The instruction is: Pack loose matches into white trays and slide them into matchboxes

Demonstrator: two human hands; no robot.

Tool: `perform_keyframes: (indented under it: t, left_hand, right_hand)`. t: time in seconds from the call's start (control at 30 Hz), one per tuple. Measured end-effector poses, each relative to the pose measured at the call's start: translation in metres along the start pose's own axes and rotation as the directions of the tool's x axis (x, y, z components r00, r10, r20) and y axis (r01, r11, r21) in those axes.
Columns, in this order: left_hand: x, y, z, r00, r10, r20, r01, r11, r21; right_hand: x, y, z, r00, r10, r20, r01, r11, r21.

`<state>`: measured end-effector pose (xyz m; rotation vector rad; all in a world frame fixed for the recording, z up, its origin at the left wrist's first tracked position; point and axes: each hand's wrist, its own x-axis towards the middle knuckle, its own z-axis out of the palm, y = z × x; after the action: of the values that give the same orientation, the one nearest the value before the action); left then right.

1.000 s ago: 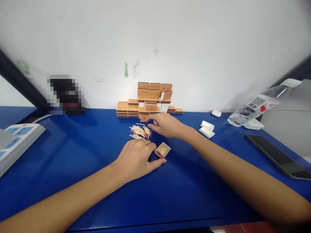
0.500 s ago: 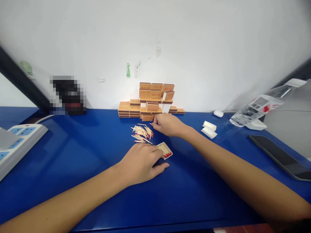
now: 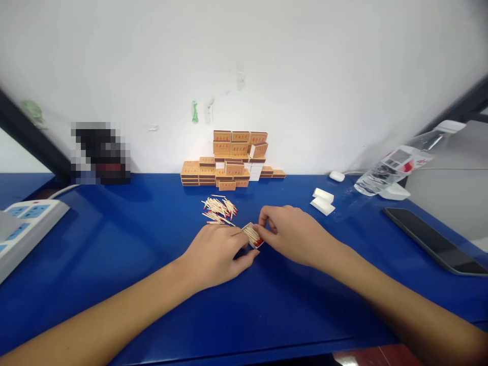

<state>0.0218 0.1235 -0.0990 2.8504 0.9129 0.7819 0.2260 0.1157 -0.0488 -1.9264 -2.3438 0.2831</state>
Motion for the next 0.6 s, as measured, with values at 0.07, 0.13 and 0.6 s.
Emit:
perform_keyframes:
  t: [0.07, 0.13, 0.6]
  left_hand:
    - [0.000, -0.001, 0.000, 1.000, -0.005, -0.001, 0.005, 1.000, -0.003]
    - [0.000, -0.001, 0.000, 1.000, -0.001, 0.009, 0.001, 1.000, -0.010]
    - [-0.003, 0.002, -0.001, 0.988, 0.122, 0.090, -0.119, 0.992, -0.034]
  right_hand:
    - [0.005, 0.002, -0.002, 0.999, -0.009, -0.031, 0.009, 1.000, -0.009]
    - [0.014, 0.005, -0.006, 0.997, -0.065, -0.045, 0.066, 0.998, 0.024]
    - [0.134, -0.046, 0.017, 0.947, -0.313, -0.065, 0.306, 0.947, -0.100]
